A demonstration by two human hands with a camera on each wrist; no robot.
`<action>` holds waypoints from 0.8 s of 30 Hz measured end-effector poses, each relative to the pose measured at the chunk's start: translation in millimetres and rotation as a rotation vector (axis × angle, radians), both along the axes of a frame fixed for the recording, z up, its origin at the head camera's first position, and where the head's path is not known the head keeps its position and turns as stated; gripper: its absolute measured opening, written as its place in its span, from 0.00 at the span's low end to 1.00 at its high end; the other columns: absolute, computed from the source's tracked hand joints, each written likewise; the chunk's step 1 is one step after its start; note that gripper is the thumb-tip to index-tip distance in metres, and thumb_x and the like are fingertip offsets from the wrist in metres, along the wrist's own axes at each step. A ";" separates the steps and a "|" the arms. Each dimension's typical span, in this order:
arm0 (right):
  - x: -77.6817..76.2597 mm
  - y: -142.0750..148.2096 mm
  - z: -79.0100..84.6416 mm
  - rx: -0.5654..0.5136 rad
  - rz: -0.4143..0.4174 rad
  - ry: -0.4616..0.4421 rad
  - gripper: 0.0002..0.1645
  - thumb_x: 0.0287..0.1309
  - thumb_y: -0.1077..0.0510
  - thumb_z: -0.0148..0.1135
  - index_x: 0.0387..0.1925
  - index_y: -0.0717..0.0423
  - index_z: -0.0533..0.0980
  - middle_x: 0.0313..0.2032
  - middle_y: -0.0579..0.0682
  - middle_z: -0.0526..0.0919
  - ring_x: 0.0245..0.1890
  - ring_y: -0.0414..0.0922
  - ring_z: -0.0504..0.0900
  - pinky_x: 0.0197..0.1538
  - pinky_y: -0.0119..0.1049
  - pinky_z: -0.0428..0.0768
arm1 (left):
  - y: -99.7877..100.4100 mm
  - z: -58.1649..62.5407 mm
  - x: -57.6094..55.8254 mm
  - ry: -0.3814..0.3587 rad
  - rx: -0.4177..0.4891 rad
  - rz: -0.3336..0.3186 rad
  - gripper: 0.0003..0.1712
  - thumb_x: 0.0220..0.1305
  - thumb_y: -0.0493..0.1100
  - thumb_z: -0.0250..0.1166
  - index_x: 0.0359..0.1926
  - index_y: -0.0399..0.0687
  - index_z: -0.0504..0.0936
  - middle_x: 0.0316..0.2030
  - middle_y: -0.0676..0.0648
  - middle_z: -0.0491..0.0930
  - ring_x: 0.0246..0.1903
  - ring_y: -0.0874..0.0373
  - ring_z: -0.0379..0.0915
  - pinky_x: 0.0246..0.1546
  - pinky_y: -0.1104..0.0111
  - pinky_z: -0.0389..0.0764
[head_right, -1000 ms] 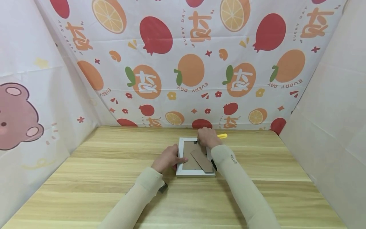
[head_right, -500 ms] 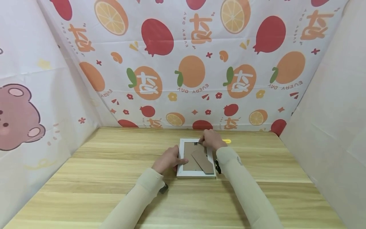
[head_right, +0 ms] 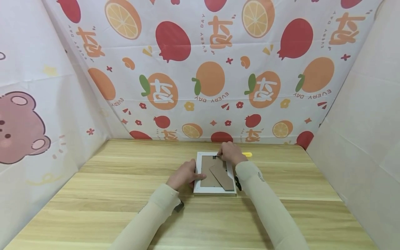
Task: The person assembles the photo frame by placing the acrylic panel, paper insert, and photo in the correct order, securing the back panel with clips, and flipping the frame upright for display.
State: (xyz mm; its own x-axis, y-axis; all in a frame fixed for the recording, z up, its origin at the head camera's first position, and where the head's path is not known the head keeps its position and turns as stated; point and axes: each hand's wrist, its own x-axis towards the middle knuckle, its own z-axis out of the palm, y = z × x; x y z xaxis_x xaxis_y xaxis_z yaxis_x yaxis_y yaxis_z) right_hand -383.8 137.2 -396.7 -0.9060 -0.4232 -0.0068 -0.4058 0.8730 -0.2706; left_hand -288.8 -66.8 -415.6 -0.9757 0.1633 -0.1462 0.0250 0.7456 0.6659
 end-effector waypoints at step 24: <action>0.7 -9.4 2.5 0.098 -0.001 0.043 0.10 0.63 0.67 0.67 0.38 0.54 0.91 0.21 0.47 0.82 0.22 0.41 0.70 0.24 0.30 0.64 | 1.2 1.5 0.6 -0.013 -0.007 0.014 0.27 0.63 0.46 0.75 0.50 0.32 0.72 0.29 0.41 0.78 0.17 0.53 0.81 0.19 0.69 0.77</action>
